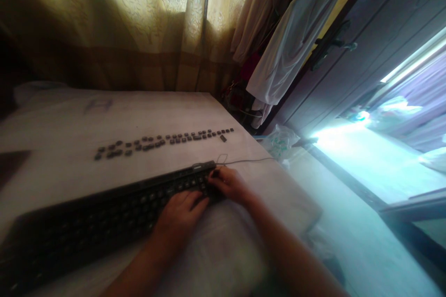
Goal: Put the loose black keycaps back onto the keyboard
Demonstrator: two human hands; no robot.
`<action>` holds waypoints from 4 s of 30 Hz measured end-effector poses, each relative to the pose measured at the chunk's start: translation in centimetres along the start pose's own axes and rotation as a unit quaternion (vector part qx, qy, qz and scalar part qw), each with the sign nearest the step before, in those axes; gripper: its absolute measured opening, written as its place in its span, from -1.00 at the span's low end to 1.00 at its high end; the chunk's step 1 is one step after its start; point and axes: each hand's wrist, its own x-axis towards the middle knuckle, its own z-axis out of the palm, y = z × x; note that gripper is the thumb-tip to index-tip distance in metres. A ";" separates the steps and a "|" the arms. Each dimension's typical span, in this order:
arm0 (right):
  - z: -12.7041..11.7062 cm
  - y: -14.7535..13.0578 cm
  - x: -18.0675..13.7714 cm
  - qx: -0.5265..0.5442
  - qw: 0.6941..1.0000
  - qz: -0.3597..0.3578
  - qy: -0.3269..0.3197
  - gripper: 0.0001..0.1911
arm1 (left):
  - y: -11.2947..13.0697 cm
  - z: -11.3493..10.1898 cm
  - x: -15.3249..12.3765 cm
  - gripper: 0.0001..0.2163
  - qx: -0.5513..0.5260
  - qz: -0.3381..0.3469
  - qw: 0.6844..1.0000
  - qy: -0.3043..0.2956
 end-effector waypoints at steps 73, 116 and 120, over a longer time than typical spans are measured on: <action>-3.8 1.0 0.2 -0.318 0.895 0.310 0.022 -0.71 | 0.7 -0.2 -0.3 -0.80 -0.048 -0.005 0.999 0.006; -2.7 -1.2 2.6 -0.231 0.956 0.063 -0.171 -0.75 | 0.8 -0.5 -0.2 -0.78 -0.099 -0.023 0.995 -0.019; -3.0 -2.1 3.2 -0.261 0.943 0.052 -0.200 -0.75 | 0.8 -0.5 -0.2 -0.78 -0.099 -0.024 0.995 -0.026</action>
